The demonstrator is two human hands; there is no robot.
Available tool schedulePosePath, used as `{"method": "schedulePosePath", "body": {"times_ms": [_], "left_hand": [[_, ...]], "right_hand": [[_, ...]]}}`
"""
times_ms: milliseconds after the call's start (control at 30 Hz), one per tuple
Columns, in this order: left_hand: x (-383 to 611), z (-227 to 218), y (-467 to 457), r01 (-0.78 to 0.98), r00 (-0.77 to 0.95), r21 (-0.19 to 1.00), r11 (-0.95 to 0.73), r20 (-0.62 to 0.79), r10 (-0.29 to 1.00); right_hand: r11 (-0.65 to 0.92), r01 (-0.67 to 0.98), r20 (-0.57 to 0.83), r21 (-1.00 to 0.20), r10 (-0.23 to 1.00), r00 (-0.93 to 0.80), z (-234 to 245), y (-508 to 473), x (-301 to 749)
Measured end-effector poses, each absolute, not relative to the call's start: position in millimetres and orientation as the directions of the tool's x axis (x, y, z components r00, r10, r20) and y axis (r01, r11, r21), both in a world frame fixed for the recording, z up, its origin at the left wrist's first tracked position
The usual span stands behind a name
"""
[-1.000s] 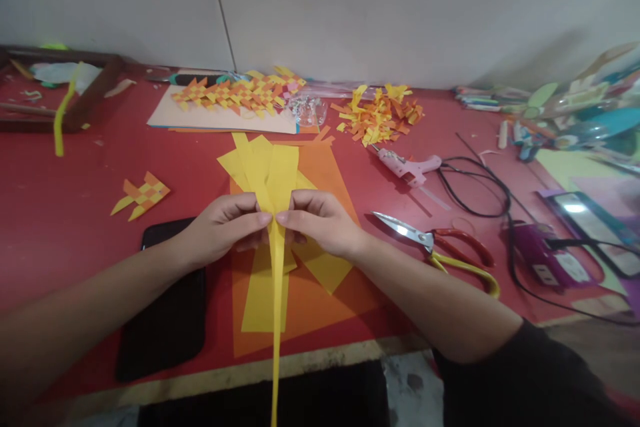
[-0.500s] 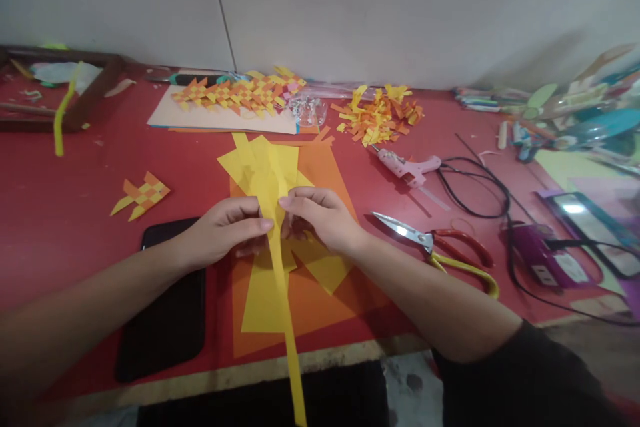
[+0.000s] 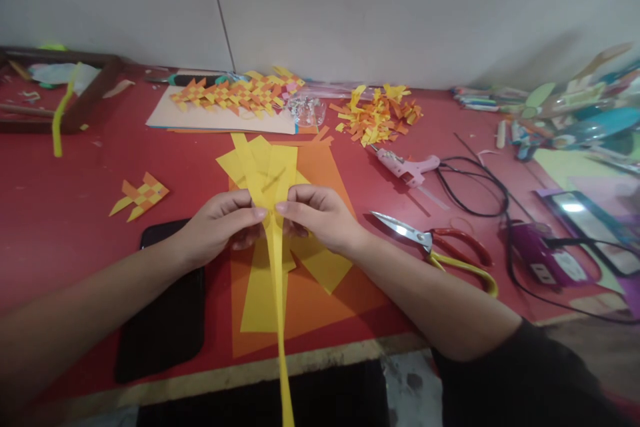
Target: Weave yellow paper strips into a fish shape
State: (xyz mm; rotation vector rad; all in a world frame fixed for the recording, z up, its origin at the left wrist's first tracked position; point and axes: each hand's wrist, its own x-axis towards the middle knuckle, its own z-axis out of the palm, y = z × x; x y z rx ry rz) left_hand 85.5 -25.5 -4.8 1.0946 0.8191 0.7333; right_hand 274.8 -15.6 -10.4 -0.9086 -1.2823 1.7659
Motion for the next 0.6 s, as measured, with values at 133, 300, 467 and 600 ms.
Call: {"method": "schedulePosePath", "body": {"times_ms": [133,300,467,600], "left_hand": [[82.9,-6.6,-27.0,-0.072,0.586,0.952,0.298,-0.202,0.785],[83.4,-5.2,-27.4,0.002,0.618,0.962,0.271,-0.214,0.756],[86.5,1.7,-26.9,-0.027,0.601,0.954,0.299,-0.223,0.767],[86.1,0.8,-26.7,-0.031,0.593,0.959,0.283,-0.211,0.777]], "right_hand": [[-0.211,-0.175,-0.119,-0.962,0.896,-0.427,-8.9,-16.4,273.0],[-0.31,-0.22,-0.173,-0.925,0.859,-0.482,-6.8,-17.1,272.8],[-0.346,-0.167,-0.203,-0.923,0.808,-0.553,-6.8,-18.4,275.0],[-0.297,-0.167,-0.165,-0.94,0.826,-0.539,-8.4,-18.4,275.7]]}}
